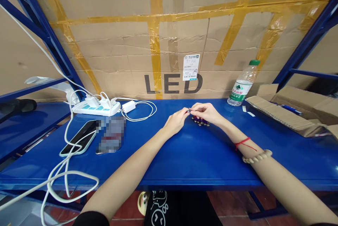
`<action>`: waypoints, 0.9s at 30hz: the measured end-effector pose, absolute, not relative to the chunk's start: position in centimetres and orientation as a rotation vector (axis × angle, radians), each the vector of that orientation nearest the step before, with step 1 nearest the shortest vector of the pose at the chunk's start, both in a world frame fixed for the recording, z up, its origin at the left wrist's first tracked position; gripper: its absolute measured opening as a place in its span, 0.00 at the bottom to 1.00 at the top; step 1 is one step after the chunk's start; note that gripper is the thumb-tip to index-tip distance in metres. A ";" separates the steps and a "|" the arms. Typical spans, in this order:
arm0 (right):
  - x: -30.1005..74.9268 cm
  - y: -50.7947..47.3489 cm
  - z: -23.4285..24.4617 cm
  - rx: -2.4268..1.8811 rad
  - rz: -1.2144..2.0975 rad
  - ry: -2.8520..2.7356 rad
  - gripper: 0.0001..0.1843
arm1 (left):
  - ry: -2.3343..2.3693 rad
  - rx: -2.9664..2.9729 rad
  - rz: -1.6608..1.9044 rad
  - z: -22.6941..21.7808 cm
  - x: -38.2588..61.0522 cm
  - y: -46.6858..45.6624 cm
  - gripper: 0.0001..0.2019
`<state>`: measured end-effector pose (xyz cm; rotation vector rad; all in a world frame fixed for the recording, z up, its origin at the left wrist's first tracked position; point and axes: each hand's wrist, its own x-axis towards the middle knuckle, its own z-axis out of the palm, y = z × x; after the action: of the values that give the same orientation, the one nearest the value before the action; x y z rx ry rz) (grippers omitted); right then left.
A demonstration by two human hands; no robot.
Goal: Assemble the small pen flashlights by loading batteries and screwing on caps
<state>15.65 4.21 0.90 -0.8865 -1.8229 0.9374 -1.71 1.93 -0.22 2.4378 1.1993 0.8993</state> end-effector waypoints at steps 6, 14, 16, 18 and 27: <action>16.0 4.3 0.8 -0.858 0.932 -1.853 0.16 | 1.134 2.408 0.896 -0.4 -1.9 1.9 0.11; 16.1 3.8 0.8 -0.837 0.942 -1.881 0.15 | 1.103 2.570 0.907 -0.5 -1.9 1.6 0.10; 15.9 3.8 0.6 -0.833 0.943 -1.880 0.15 | 1.103 2.571 0.924 -0.6 -1.9 1.6 0.11; 15.8 3.8 0.5 -0.841 0.945 -1.879 0.16 | 1.100 2.576 0.937 -0.7 -2.0 1.7 0.11; 15.5 3.7 0.7 -0.887 0.868 -1.930 0.18 | 1.108 2.655 0.956 -1.2 -2.0 2.2 0.12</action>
<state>15.50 3.67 0.75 -0.8871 -1.9299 0.8680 -1.98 2.18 -1.23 2.6545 1.1077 0.9562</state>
